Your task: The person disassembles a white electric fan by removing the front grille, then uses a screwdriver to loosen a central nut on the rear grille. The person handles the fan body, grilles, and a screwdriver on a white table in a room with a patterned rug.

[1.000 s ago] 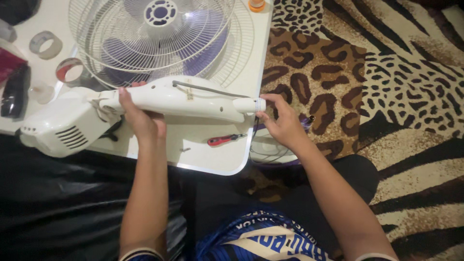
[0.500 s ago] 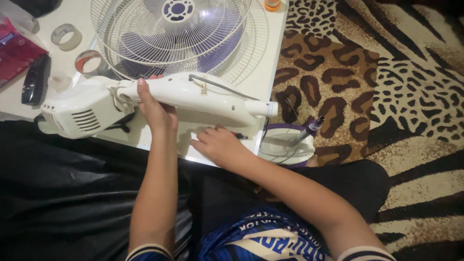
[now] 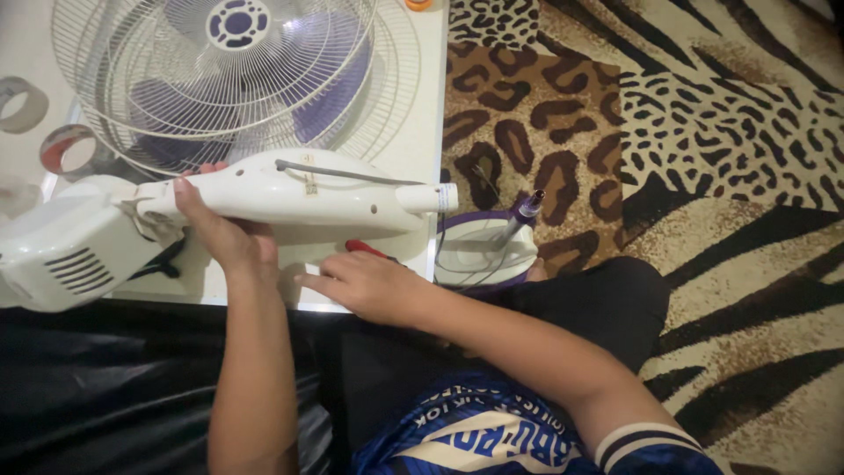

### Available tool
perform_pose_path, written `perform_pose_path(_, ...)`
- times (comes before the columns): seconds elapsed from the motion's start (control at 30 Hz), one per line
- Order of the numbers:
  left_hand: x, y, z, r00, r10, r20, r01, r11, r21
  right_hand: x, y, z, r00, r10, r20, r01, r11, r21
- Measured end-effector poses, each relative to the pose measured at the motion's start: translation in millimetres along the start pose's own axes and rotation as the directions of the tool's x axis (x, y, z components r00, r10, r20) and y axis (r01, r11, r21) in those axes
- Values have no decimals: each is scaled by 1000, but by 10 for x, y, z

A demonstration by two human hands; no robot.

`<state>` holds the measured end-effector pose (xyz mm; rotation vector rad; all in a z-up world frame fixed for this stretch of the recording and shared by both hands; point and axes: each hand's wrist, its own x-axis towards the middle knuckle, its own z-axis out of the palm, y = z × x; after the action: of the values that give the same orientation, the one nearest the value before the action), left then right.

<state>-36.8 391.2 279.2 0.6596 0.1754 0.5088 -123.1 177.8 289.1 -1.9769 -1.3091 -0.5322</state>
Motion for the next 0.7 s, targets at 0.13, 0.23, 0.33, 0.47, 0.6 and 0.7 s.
perform_pose_path(0.13,4,-14,-9,1000,-16,-17,16,1000,22,-229,-125,-404,969,115,-218,-79,983,169)
perform_pose_path(0.23,42,-76,-68,1000,14,8,-14,1000,12,-401,115,-746,900,153,-408,-187,981,-44)
perform_pose_path(0.33,71,-103,-110,998,65,20,-66,997,41,-436,521,-848,766,292,-572,-409,909,-85)
perform_pose_path(0.47,6,-117,-51,995,97,14,-98,992,75,-446,917,-629,695,561,-449,-393,820,416)
perform_pose_path(0.6,-109,-69,137,993,116,0,-115,987,114,-574,1161,-445,632,654,-417,-322,710,626)
perform_pose_path(0.7,-188,-42,340,982,183,56,-189,973,132,-767,1294,-410,626,677,-387,-349,686,638)
